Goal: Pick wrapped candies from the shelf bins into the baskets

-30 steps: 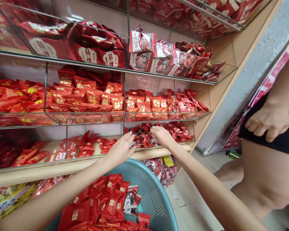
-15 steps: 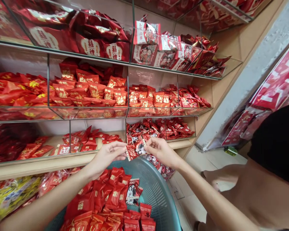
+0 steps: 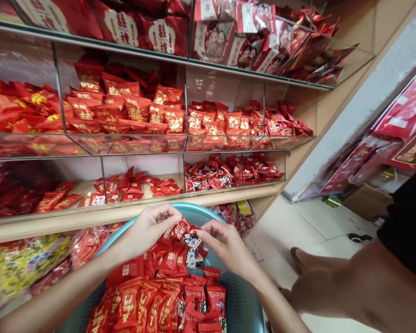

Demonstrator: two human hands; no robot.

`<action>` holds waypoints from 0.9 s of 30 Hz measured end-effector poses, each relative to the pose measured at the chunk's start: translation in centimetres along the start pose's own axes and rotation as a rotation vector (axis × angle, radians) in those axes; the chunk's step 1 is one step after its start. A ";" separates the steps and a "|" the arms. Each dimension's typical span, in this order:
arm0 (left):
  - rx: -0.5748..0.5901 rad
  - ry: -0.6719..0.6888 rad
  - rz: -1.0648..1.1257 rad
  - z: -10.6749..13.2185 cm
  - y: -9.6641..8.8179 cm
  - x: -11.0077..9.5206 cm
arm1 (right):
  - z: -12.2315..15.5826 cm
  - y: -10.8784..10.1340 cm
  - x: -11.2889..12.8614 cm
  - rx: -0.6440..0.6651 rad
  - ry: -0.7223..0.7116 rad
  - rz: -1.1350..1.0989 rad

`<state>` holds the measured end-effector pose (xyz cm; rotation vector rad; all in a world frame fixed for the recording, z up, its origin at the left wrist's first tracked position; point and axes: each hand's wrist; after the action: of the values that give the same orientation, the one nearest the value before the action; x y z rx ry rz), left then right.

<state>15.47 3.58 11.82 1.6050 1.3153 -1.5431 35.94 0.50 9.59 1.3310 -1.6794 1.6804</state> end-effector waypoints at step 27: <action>0.585 0.182 -0.604 -6.3 9.1 8.1 | 6.6 -0.6 -5.4 -0.619 0.296 -0.031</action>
<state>25.16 7.92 3.20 1.8121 1.6516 -2.3620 41.03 -3.72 4.15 0.7683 -1.7751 1.1229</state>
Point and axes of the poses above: each hand's wrist, its own z-axis away from the middle knuckle, its own y-axis out of the palm, x = y × z, and after that the axes turned 3 degrees about z, right-handed
